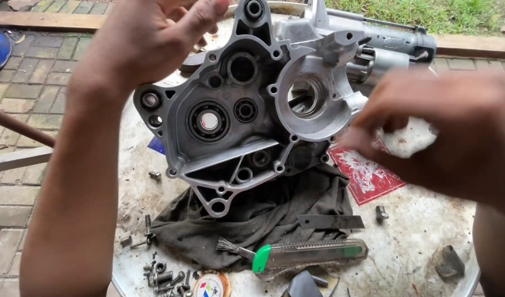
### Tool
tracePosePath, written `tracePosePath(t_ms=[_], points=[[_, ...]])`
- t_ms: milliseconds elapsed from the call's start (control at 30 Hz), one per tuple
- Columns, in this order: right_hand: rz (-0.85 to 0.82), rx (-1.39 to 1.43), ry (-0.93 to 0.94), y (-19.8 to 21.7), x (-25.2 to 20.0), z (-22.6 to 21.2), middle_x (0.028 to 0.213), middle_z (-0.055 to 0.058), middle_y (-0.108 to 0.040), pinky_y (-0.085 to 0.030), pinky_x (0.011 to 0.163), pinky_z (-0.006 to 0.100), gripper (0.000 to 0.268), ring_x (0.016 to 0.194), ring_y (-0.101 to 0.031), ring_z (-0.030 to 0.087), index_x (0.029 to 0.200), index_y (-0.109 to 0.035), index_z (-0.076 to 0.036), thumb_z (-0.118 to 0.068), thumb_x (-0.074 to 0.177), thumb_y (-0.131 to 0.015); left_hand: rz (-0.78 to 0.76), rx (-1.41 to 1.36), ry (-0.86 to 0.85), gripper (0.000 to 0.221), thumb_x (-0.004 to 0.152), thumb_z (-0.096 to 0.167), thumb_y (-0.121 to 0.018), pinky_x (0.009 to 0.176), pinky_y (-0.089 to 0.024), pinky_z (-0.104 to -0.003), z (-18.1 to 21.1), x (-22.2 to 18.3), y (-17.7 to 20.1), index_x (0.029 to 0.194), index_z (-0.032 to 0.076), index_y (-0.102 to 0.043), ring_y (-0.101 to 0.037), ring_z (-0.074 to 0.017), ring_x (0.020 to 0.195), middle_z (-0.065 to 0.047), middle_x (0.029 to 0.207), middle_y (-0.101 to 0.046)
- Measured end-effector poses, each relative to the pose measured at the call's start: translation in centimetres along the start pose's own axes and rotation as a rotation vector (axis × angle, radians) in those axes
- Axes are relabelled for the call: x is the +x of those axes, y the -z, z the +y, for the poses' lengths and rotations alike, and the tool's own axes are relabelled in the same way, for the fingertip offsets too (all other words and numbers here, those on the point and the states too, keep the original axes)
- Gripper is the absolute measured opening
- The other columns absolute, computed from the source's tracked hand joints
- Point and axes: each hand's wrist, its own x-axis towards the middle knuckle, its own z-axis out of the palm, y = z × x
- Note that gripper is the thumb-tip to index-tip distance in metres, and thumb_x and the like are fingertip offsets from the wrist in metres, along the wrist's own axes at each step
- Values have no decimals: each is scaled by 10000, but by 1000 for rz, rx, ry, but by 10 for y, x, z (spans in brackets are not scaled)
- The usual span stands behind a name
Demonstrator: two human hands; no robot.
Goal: Scraping gasket residue from an engine casing using a small metal blade
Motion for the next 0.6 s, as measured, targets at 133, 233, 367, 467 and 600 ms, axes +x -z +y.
tracePosePath(t_ms=[133, 233, 367, 467, 600], points=[[-788, 84, -93, -29, -32, -9, 798, -42, -676, -533, 615, 396, 323, 667, -645, 214, 850, -667, -219, -500, 868, -826, 66, 73, 69, 304, 1169, 376, -610, 572, -521, -280, 12, -11, 8, 1098, 97, -705, -689, -115, 812, -21, 986, -729], [-1239, -69, -138, -46, -32, -19, 915, -28, -656, -539, 677, 502, 405, 822, -655, 299, 953, -608, -244, -595, 946, -809, 70, 90, -56, 260, 1167, 313, -669, 572, -539, -278, 30, -17, 10, 1108, 61, -691, -678, -128, 790, -43, 974, -722], [-1221, -18, -151, -48, -27, -19, 875, -31, -644, -524, 659, 480, 284, 781, -649, 293, 913, -613, -245, -502, 1011, -683, 156, 276, -255, 266, 1116, 242, -779, 624, -480, -381, 42, -25, 2, 1108, -15, -710, -680, -228, 782, -106, 1066, -753], [-1192, -169, -258, -56, -30, -15, 892, -57, -600, -562, 636, 452, 275, 769, -662, 250, 947, -549, -279, -469, 902, -743, 182, 321, -199, 303, 1098, 303, -805, 654, -433, -422, 45, -27, -1, 1052, 30, -682, -651, -232, 735, -60, 1007, -730], [-1265, -229, -308, -64, -24, -16, 930, -40, -602, -548, 655, 488, 395, 797, -656, 298, 963, -537, -268, -482, 827, -839, 209, 340, -210, 308, 1087, 295, -818, 662, -437, -434, 46, -28, -6, 1079, 15, -691, -628, -222, 687, -79, 1017, -727]])
